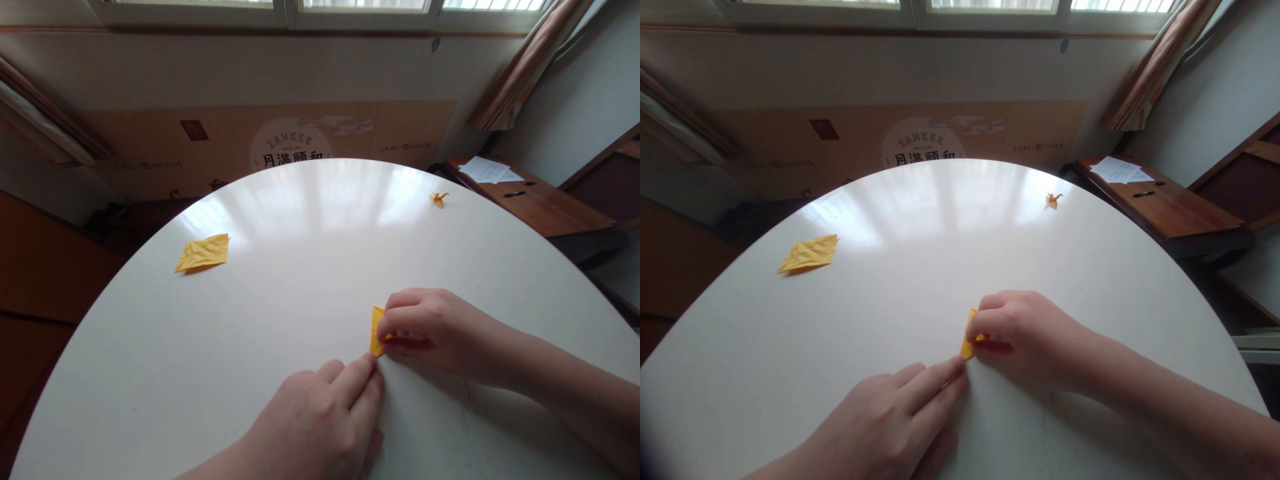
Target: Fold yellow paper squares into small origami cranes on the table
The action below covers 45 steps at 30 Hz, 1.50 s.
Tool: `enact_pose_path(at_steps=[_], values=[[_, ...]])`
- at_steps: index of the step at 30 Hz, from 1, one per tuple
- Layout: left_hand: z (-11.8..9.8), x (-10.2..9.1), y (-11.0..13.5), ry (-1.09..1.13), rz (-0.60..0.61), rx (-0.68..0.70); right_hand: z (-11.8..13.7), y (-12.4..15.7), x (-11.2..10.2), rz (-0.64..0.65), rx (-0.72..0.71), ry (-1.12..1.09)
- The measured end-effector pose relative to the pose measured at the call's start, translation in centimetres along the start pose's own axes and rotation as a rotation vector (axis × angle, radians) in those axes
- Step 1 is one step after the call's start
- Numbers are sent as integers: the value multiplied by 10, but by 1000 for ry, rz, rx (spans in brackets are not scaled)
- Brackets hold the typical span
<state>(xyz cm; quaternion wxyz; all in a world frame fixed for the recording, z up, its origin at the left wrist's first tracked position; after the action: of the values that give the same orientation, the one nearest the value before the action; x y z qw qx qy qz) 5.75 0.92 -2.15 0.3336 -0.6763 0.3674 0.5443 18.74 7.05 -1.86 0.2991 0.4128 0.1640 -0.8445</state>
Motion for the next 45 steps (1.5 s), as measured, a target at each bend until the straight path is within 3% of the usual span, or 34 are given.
enact_pose_path(at_steps=[15, 22, 37, 45], values=[[2, 0, 1, -25, 7, 0, 0, 0, 1, -15, -51, 10], [12, -1, 3, -72, -209, 86, 4, -2, 0, -21, -80, 65], [17, -8, -2, 118, -57, -21, 1, -1, -1, -36, 42, 75], [16, -8, -2, 98, -50, -44, 2, -1, 0, -41, 40, 55]])
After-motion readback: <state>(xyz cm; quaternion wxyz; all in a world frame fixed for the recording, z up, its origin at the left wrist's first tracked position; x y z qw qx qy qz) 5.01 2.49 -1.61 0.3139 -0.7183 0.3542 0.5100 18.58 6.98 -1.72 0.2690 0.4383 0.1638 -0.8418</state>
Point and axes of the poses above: each hand's wrist, its own y-axis away from the middle knuckle, its own x-axis out of the palm, z = x × y, the point moved 7 cm from there along -y, towards the middle knuckle
